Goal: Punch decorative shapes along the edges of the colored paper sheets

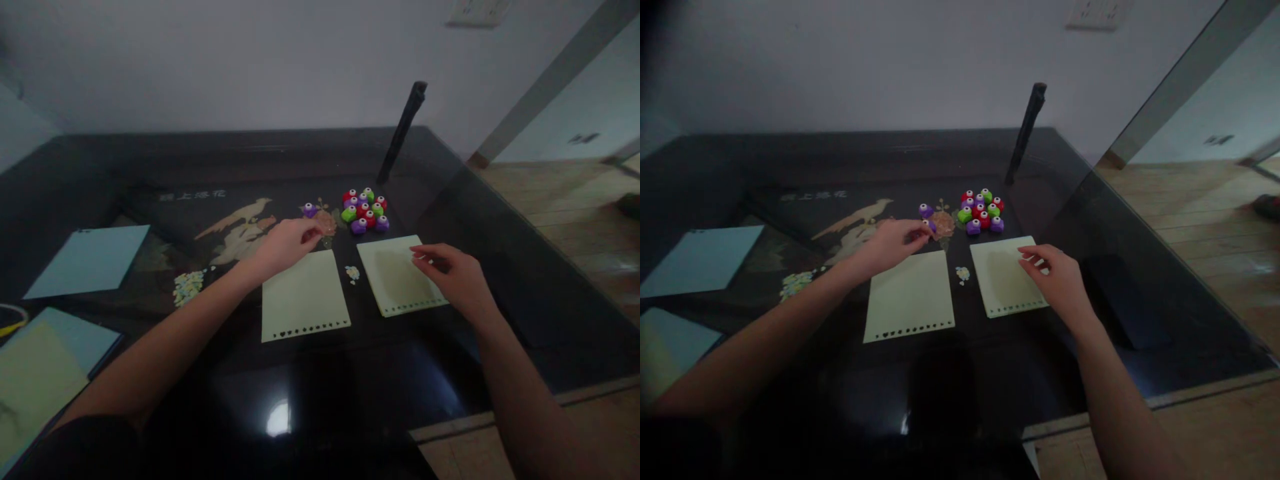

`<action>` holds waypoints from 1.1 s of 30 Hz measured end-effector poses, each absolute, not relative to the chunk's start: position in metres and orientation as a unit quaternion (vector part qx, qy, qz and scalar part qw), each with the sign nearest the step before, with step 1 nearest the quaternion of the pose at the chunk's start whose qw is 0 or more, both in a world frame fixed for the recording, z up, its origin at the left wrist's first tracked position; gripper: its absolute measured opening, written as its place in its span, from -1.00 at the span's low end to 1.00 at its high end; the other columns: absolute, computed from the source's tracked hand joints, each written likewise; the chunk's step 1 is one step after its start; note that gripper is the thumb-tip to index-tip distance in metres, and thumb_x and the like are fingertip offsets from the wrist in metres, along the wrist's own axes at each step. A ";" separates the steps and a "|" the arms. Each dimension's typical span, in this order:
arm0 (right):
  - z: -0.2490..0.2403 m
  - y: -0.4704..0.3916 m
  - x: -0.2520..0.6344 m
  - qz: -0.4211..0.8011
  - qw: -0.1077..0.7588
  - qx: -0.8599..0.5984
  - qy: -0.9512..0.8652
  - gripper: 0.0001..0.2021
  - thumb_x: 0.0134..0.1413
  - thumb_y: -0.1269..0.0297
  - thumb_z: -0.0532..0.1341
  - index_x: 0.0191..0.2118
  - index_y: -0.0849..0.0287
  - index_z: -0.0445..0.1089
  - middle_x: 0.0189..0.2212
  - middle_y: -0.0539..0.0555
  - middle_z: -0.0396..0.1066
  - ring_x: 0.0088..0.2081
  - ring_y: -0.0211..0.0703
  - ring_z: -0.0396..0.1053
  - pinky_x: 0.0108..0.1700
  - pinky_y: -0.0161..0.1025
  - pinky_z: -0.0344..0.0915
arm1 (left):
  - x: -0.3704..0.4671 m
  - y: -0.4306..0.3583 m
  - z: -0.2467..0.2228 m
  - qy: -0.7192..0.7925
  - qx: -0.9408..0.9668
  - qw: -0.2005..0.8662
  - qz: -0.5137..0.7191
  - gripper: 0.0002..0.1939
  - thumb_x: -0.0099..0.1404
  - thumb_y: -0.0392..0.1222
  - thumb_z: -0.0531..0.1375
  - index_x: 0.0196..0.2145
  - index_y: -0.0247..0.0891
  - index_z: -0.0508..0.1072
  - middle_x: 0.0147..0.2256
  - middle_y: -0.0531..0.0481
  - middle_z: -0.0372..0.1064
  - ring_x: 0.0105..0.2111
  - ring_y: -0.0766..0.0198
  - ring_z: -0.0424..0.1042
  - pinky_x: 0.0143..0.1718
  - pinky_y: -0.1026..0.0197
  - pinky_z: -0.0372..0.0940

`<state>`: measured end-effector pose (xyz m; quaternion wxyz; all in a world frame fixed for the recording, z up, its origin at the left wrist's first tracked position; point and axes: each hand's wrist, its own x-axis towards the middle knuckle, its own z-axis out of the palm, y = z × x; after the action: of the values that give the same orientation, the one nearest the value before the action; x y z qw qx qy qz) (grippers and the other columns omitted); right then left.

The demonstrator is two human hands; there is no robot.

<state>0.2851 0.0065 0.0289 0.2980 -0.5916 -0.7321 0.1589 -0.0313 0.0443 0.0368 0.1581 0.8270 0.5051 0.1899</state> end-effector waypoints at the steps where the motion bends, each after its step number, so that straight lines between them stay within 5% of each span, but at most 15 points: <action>1: 0.031 0.006 0.279 0.169 0.297 -0.572 -0.746 -0.78 0.03 0.23 0.19 -0.22 0.15 0.48 -0.29 0.12 0.49 -0.33 -0.09 0.43 -0.30 -0.14 0.38 | -0.045 0.038 0.035 0.523 0.820 0.148 0.182 -0.76 0.27 -0.21 0.05 -0.21 -0.26 0.48 -0.34 -0.05 0.47 -0.37 0.24 0.39 -0.32 0.21 0.23; 11: 0.033 0.028 0.182 0.130 0.160 -0.387 -0.899 -0.73 0.02 0.34 0.24 -0.11 0.27 0.42 -0.14 0.20 0.42 -0.08 0.04 0.34 -0.01 -0.04 0.26 | -0.106 -0.008 0.016 0.557 0.810 0.125 0.132 -0.61 0.22 -0.05 0.16 -0.04 -0.28 0.33 -0.07 -0.16 0.32 -0.01 0.08 0.28 0.02 0.05 0.17; 18: 0.021 0.054 0.149 0.103 0.067 -0.390 -0.913 -0.64 -0.09 0.26 0.33 -0.14 0.30 0.41 -0.19 0.23 0.37 -0.12 0.08 0.30 -0.07 -0.05 0.23 | -0.103 -0.010 0.012 0.566 0.808 0.126 0.108 -0.46 0.11 -0.04 0.28 -0.02 -0.38 0.32 -0.11 -0.19 0.30 -0.06 0.04 0.27 -0.01 0.08 0.18; 24: 0.014 0.056 0.152 0.139 0.083 -0.395 -0.904 -0.70 -0.12 0.29 0.34 -0.21 0.24 0.37 -0.37 0.09 0.31 -0.29 -0.04 0.28 -0.23 -0.15 0.21 | -0.103 -0.009 0.011 0.563 0.808 0.131 0.114 -0.49 0.09 -0.04 0.29 -0.05 -0.35 0.35 -0.13 -0.15 0.28 -0.06 0.04 0.26 -0.01 0.08 0.18; 33: 0.014 0.054 0.149 0.178 0.136 -0.406 -0.886 -0.70 -0.22 0.38 0.36 -0.31 0.18 0.27 -0.30 0.10 0.31 -0.26 -0.07 0.29 -0.23 -0.19 0.21 | -0.100 -0.014 0.018 0.562 0.805 0.132 0.137 -0.63 0.12 -0.15 0.27 -0.13 -0.32 0.37 -0.13 -0.13 0.25 -0.10 0.10 0.30 -0.06 0.11 0.22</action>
<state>0.1487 0.0539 0.0142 0.1363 -0.4059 -0.8861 0.1775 -0.0998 -0.0140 0.0179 0.1320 0.8052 0.5616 0.1373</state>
